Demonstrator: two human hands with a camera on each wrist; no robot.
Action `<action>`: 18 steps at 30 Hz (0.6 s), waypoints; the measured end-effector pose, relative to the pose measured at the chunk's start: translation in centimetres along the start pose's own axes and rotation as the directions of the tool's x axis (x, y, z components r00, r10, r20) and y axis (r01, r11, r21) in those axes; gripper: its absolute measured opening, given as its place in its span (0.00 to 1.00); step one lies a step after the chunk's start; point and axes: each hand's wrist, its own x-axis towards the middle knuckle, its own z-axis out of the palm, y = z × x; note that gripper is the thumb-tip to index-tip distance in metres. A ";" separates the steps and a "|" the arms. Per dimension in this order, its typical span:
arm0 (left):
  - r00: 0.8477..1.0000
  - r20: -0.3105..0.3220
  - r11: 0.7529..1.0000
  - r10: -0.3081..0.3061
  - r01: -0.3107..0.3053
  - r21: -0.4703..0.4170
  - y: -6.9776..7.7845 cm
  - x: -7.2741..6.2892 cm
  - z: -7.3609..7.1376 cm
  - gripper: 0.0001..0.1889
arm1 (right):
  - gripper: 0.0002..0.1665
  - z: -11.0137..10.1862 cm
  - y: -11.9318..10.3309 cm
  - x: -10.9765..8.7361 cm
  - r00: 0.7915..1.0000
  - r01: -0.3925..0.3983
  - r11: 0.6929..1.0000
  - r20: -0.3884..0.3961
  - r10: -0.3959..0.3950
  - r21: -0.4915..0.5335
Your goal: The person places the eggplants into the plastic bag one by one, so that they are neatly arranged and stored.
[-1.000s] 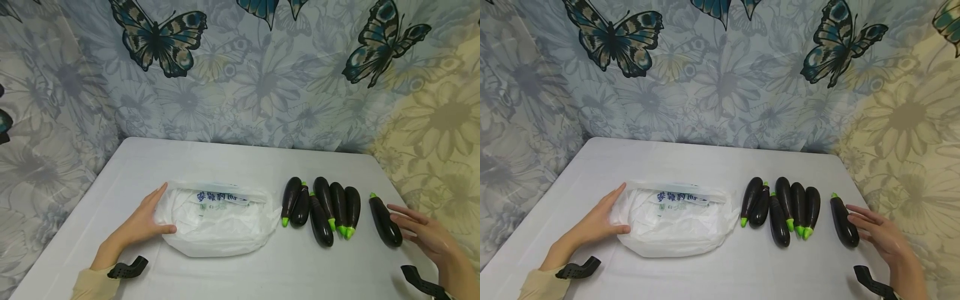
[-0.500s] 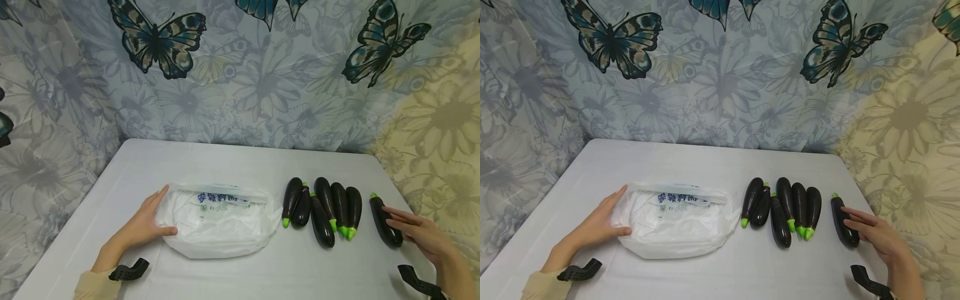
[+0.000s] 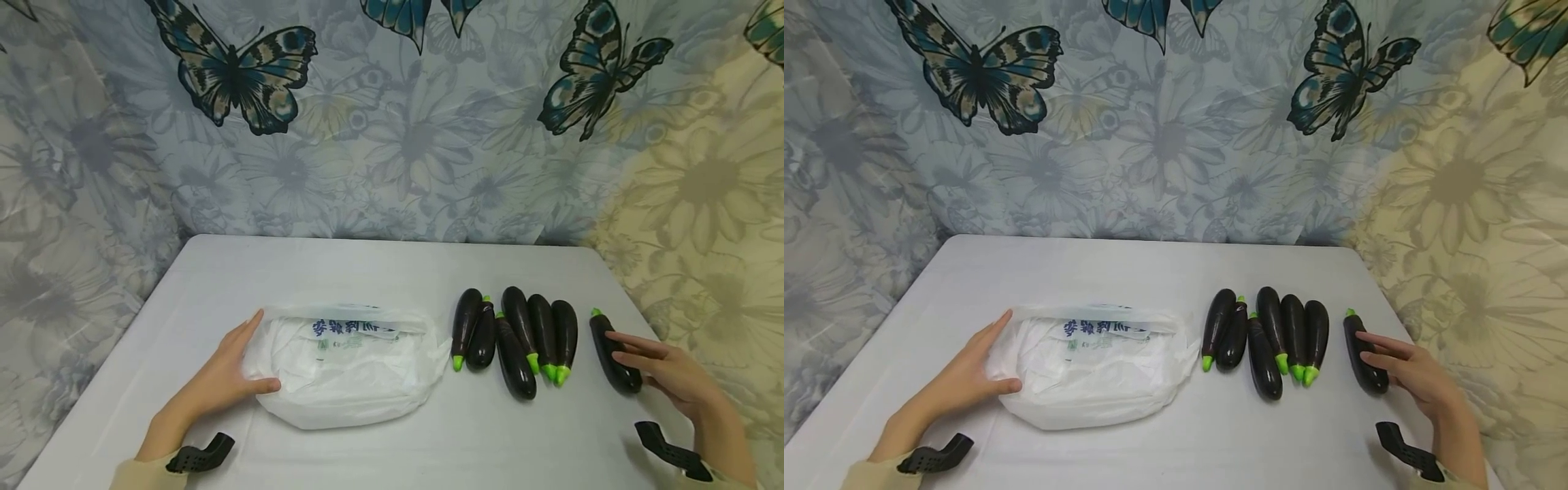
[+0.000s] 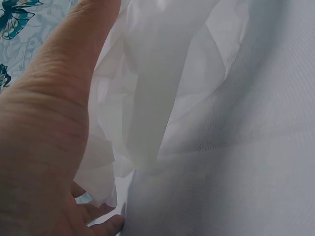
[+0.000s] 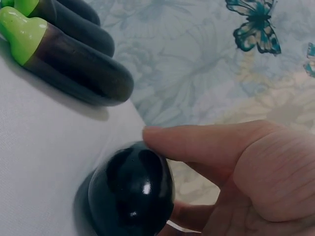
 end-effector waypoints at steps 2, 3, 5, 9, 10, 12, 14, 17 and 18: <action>1.000 0.001 1.000 0.000 0.000 -0.006 0.1 0.0 0.0 0.65 | 0.33 0.0 0.0 -0.1 1.000 0.003 1.000 0.003 -0.003 -0.017; 1.000 0.001 1.000 0.000 0.000 -0.008 0.1 0.0 0.1 0.65 | 0.33 -0.1 0.0 -0.1 1.000 0.007 1.000 0.002 -0.007 -0.023; 1.000 -0.002 1.000 -0.002 0.002 -0.008 0.1 0.0 0.1 0.64 | 0.32 -0.2 0.1 -0.2 1.000 0.018 1.000 -0.005 -0.018 -0.025; 1.000 -0.003 1.000 -0.009 0.009 -0.005 0.2 0.0 0.2 0.64 | 0.30 -0.1 0.3 -0.3 0.999 0.020 1.000 -0.033 -0.020 -0.006; 1.000 -0.001 1.000 -0.009 0.009 -0.003 0.2 0.0 0.3 0.64 | 0.29 0.0 0.3 -0.4 0.999 0.013 1.000 -0.042 -0.013 0.001; 1.000 0.003 1.000 -0.012 0.012 -0.004 0.2 0.0 0.4 0.64 | 0.29 0.0 0.5 -0.6 0.998 0.005 1.000 -0.060 -0.005 0.011; 1.000 0.005 1.000 -0.012 0.012 0.000 0.2 0.0 0.5 0.64 | 0.29 0.0 0.6 -0.7 0.996 0.001 1.000 -0.085 0.001 0.023; 1.000 -0.010 1.000 -0.004 0.004 0.013 0.4 0.0 0.4 0.64 | 0.31 0.0 0.5 -0.9 0.992 0.012 0.999 -0.124 -0.006 0.047; 1.000 -0.019 1.000 0.001 0.000 0.019 0.5 0.0 0.3 0.63 | 0.31 0.1 0.5 -1.0 0.990 0.017 0.998 -0.142 -0.008 0.064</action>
